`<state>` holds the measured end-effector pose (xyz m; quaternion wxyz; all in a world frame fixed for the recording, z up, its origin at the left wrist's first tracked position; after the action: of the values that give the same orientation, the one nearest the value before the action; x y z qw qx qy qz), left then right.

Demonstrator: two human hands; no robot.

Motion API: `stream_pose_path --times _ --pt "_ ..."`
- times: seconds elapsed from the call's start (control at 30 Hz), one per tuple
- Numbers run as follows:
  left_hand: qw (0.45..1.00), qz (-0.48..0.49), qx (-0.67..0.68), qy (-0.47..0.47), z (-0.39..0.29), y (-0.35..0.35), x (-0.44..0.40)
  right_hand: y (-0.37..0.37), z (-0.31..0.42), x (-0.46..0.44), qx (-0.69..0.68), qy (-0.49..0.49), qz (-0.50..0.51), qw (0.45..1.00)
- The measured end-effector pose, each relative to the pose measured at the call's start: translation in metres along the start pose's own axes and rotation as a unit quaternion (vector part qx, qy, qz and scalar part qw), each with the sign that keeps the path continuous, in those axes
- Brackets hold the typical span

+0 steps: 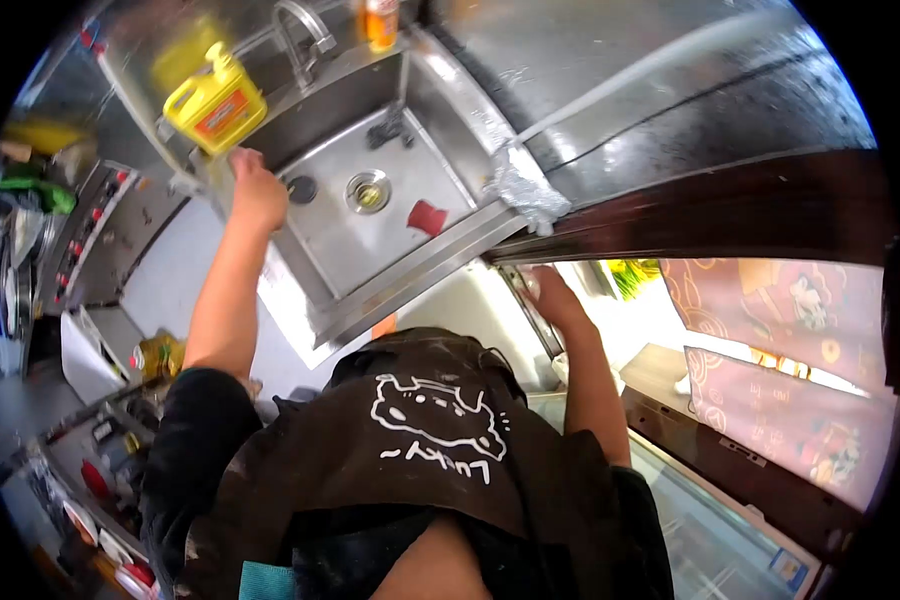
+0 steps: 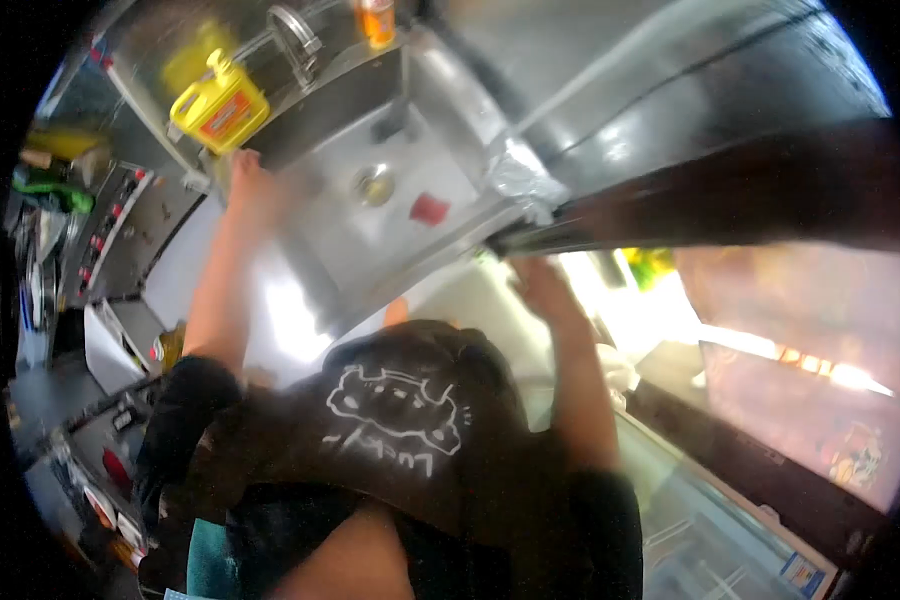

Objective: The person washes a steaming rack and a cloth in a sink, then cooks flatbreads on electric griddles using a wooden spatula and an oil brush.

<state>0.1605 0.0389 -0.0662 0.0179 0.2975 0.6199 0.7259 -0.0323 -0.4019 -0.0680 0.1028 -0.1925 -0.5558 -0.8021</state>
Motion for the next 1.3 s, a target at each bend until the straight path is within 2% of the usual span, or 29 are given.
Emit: stream_pose_path --times 0.03,0.07,0.1,0.13,0.17,0.2,0.27,0.3,0.33,0.4,0.5,0.53,0.6,0.63,0.73,0.77,0.8,0.87,0.93,1.0,1.07,1.13,1.23,1.27,1.3 --pt "0.992 -0.01 0.111 -0.063 -0.01 0.006 -0.003 -0.008 -0.017 0.023 0.138 -0.078 0.046 0.986" --pt "0.895 -0.019 0.417 -0.156 -0.047 0.04 0.013 -0.033 -0.053 0.027 0.18 -0.137 0.127 0.966" --pt "0.939 -0.035 0.319 -0.121 -0.055 0.034 0.007 -0.057 -0.087 0.031 0.119 -0.153 0.214 0.957" --pt "0.97 -0.065 0.22 -0.081 -0.06 0.029 -0.004 -0.058 -0.101 0.044 0.04 -0.174 0.209 0.961" --pt "0.998 -0.048 0.013 -0.049 -0.081 0.027 -0.002 -0.078 -0.129 0.054 0.003 -0.154 0.179 0.972" --pt "0.98 -0.039 -0.195 -0.008 -0.099 0.033 0.002 -0.095 -0.155 0.059 -0.032 -0.131 0.144 0.98" --pt "0.988 0.127 -0.003 -0.093 -0.159 0.035 -0.005 -0.104 -0.189 0.078 -0.015 -0.164 0.151 0.975" --pt "0.973 0.087 0.06 -0.205 -0.197 0.028 -0.007 -0.095 -0.201 0.09 -0.018 -0.205 0.163 0.965" --pt "0.94 0.048 0.123 -0.314 -0.231 0.022 -0.007 -0.101 -0.222 0.097 -0.031 -0.206 0.143 0.968" --pt "0.917 0.141 0.172 -0.33 -0.323 0.07 0.019 -0.102 -0.254 0.114 -0.029 -0.224 0.149 0.963" --pt "0.883 0.161 0.142 -0.416 -0.416 0.073 0.013 -0.109 -0.312 0.142 -0.114 -0.285 0.147 0.94" --pt "0.871 0.129 0.138 -0.454 -0.444 0.072 0.008 -0.124 -0.336 0.144 -0.083 -0.269 0.139 0.949" --pt "0.839 0.058 0.133 -0.524 -0.499 0.08 -0.002 -0.115 -0.367 0.163 -0.139 -0.319 0.154 0.925" --pt "0.831 0.057 0.122 -0.54 -0.519 0.088 -0.003 -0.102 -0.375 0.17 -0.065 -0.318 0.136 0.936" --pt "0.8 0.054 0.111 -0.587 -0.572 0.124 0.002 -0.076 -0.413 0.195 -0.164 -0.342 -0.003 0.925" --pt "0.787 0.054 0.123 -0.602 -0.583 0.129 0.0 -0.066 -0.423 0.196 -0.182 -0.299 -0.067 0.934" --pt "0.773 0.056 0.134 -0.618 -0.591 0.132 -0.002 -0.044 -0.425 0.211 -0.221 -0.366 -0.129 0.895" --pt "0.768 0.039 0.126 -0.626 -0.603 0.132 -0.009 -0.008 -0.433 0.224 -0.238 -0.414 -0.165 0.863" --pt "0.766 0.039 0.121 -0.63 -0.616 0.139 -0.014 0.021 -0.44 0.244 -0.306 -0.368 -0.34 0.81" --pt "0.754 0.01 0.112 -0.647 -0.633 0.139 -0.02 0.037 -0.455 0.257 -0.334 -0.365 -0.396 0.774" --pt "0.765 0.042 0.125 -0.631 -0.651 0.145 -0.024 0.056 -0.463 0.272 -0.417 -0.354 -0.417 0.726" --pt "0.743 0.012 0.167 -0.648 -0.672 0.159 -0.024 0.084 -0.463 0.286 -0.435 -0.343 -0.455 0.697" --pt "0.718 -0.004 0.195 -0.668 -0.71 0.182 -0.029 0.116 -0.481 0.299 -0.503 -0.329 -0.497 0.626" --pt "0.713 -0.005 0.199 -0.672 -0.724 0.188 -0.032 0.127 -0.489 0.301 -0.507 -0.32 -0.508 0.618" --pt "0.698 -0.046 0.197 -0.686 -0.743 0.189 -0.037 0.138 -0.498 0.301 -0.511 -0.311 -0.519 0.61"
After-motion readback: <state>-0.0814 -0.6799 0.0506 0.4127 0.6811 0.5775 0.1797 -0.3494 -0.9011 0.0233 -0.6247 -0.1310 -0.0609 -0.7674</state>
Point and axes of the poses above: each hand's wrist, its own x-axis away from the middle knuckle, its own y-axis out of the back of the hand, z = x × y, the point moved 6 cm from there along -x, towards the middle knuckle, and after that the axes turned 14 degrees about -y, right-handed, at the moved point
